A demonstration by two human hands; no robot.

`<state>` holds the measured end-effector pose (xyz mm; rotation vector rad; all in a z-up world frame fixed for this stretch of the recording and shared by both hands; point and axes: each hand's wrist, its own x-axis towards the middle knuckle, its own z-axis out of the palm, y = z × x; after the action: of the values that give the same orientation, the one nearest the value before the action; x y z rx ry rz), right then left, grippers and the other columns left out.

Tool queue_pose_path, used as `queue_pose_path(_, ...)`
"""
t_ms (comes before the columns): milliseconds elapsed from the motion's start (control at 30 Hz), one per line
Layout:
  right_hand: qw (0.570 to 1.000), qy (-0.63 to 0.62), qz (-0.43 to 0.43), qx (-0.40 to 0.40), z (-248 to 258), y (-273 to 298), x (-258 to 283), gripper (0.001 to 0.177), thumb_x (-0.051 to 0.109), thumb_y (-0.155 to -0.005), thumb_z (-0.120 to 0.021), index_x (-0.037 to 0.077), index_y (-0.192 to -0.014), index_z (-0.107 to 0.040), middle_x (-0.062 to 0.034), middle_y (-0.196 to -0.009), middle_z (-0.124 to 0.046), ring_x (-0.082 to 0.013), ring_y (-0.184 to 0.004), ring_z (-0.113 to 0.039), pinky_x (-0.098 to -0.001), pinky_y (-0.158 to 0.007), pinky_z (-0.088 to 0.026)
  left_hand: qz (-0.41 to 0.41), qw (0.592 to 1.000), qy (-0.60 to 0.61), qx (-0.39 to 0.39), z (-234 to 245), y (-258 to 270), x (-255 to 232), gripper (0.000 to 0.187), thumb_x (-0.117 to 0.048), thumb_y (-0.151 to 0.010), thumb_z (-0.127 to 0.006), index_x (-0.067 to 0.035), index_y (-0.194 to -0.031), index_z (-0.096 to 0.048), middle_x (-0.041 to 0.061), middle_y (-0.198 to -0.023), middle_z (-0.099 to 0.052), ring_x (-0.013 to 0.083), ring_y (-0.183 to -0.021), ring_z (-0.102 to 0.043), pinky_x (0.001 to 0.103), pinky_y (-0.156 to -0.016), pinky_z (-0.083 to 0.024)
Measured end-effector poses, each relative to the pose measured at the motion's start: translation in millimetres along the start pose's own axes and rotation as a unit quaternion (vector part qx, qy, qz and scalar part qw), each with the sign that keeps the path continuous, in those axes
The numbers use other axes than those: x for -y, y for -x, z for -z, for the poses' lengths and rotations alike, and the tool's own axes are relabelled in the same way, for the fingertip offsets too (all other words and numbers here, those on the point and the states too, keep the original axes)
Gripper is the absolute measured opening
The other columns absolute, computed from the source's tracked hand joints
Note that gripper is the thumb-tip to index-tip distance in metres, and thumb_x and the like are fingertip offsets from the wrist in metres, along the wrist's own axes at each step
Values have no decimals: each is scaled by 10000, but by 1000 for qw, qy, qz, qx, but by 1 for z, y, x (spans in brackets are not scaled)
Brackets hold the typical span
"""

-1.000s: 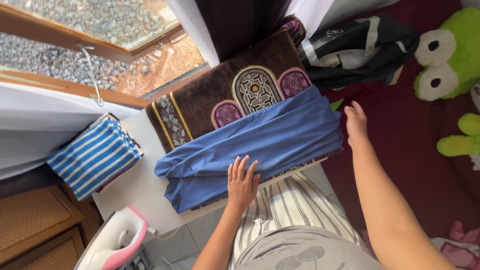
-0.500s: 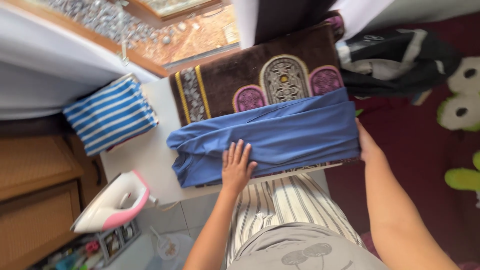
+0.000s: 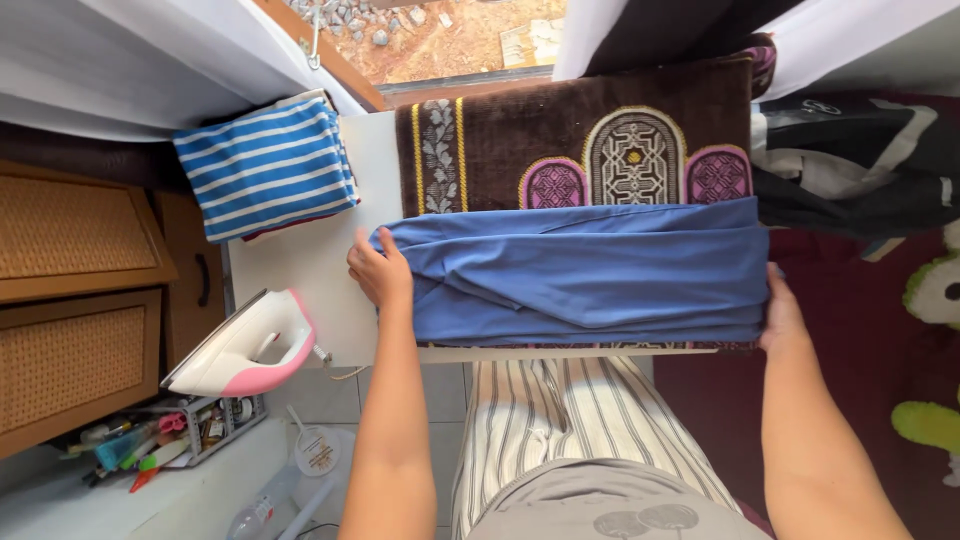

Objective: The person irons a blue long-sleeved shirt on a small table, then folds it neatly. The person also handles a striped cloth at the start, placing it aside before beginning the ironing task.

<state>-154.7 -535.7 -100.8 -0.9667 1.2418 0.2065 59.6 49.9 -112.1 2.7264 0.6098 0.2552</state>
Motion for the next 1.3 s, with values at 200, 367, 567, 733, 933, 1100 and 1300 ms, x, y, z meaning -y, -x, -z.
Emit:
queue_pose_path(200,999,-48,-10,11,14,-21,2,813,556,-923,-660,51,-1523,-447,-123,-1564,-504,-324,-1426,-472,-548,-1163,-360,137,976,98,137,2,-52,-8,315,-413,-937,-662,-184,-1144,-727,98,-1136,-739,300,-1080,-689,435,-941,-521)
queue_pose_path(367,997,-62,23,-36,19,-29,-1,741,459,-929,-706,40,-1494,-474,-126,-1543,-532,-310,-1393,-503,-522,-1150,-382,79,984,156,35,-25,-51,12,354,-353,-965,-640,-95,-1204,-673,133,-1244,-655,316,-1170,-631,424,-999,-496)
queue_pose_path(567,858,194,359,-311,-12,-4,-13,551,272,-999,-693,22,-1424,-448,-175,-1350,-541,-330,-1268,-536,-490,-1092,-437,23,989,121,85,-18,-30,48,719,-488,-938,-733,69,-1333,-507,273,-1261,-559,445,-1217,-523,484,-1021,-428)
queue_pose_path(733,684,335,639,-107,-145,95,-11,378,220,-1032,-619,37,-1355,-548,-114,-1272,-632,-259,-1242,-601,-429,-1095,-422,123,938,159,282,29,-2,42,807,-494,-873,-731,48,-1413,-472,254,-1300,-612,354,-1210,-607,419,-1042,-468)
queue_pose_path(933,517,595,569,233,-317,193,-74,922,560,-720,-811,28,-1399,-486,-193,-1494,-433,-390,-1422,-368,-683,-1125,-247,141,806,414,398,38,-14,38,643,-414,-940,-680,36,-1382,-550,123,-1298,-672,209,-1167,-643,334,-1014,-488)
queue_pose_path(1100,501,647,523,238,-399,208,-142,1168,512,-718,-813,-30,-1558,-209,-258,-1645,-150,-434,-1536,-111,-684,-1183,-109,162,762,481,402,8,-15,39,541,-393,-970,-679,0,-1335,-608,96,-1230,-665,186,-1079,-609,335,-946,-487)
queue_pose_path(1300,486,679,536,125,-428,186,-179,1173,483,-734,-802,-51,-1579,-189,-281,-1668,-78,-461,-1550,-30,-696,-1175,-68,75,832,478,271,-11,0,13,401,-274,-965,-645,10,-1244,-603,89,-1173,-677,181,-1069,-614,340,-958,-485)
